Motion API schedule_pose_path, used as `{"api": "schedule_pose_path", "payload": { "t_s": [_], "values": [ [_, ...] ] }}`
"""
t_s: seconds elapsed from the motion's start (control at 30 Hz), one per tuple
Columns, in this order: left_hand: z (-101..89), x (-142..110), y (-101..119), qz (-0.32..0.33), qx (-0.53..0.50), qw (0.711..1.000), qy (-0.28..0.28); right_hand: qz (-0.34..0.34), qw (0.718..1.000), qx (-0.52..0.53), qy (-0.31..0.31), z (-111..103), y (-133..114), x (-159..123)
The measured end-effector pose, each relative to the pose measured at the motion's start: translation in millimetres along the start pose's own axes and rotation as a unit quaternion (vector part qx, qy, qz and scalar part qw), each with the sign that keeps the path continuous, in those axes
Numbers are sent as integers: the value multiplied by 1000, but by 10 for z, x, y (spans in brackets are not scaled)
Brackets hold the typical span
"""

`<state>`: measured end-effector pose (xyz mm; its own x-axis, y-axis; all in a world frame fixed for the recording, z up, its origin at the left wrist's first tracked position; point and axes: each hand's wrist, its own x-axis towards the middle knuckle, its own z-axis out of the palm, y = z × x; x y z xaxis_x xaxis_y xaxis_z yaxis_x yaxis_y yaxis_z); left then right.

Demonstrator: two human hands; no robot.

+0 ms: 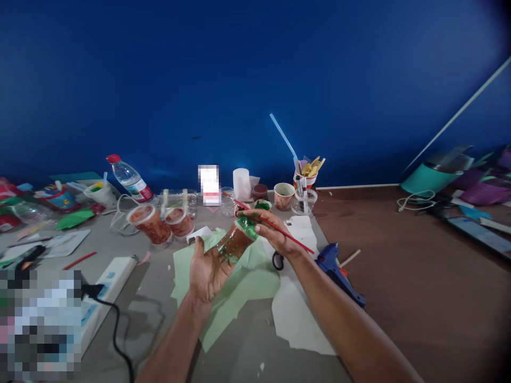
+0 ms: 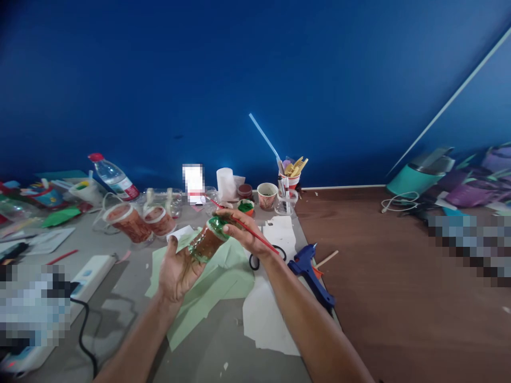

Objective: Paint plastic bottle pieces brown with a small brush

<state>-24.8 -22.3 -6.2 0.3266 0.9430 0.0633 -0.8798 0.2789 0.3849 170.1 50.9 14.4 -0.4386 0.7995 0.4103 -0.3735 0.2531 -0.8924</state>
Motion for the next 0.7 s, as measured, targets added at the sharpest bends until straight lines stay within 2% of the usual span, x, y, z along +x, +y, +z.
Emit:
{"api": "schedule_pose_path", "payload": {
  "t_s": [0.37,0.57,0.7],
  "values": [
    [326,-66,-55,38,50,998,8,-12,986,-150,70,52,-4,44],
    [305,-83,-182,84,190,978,-2,31,983,-151,97,54,16,69],
    [272,-68,-211,96,218,971,4,52,987,-124,94,69,-7,76]
  ]
}}
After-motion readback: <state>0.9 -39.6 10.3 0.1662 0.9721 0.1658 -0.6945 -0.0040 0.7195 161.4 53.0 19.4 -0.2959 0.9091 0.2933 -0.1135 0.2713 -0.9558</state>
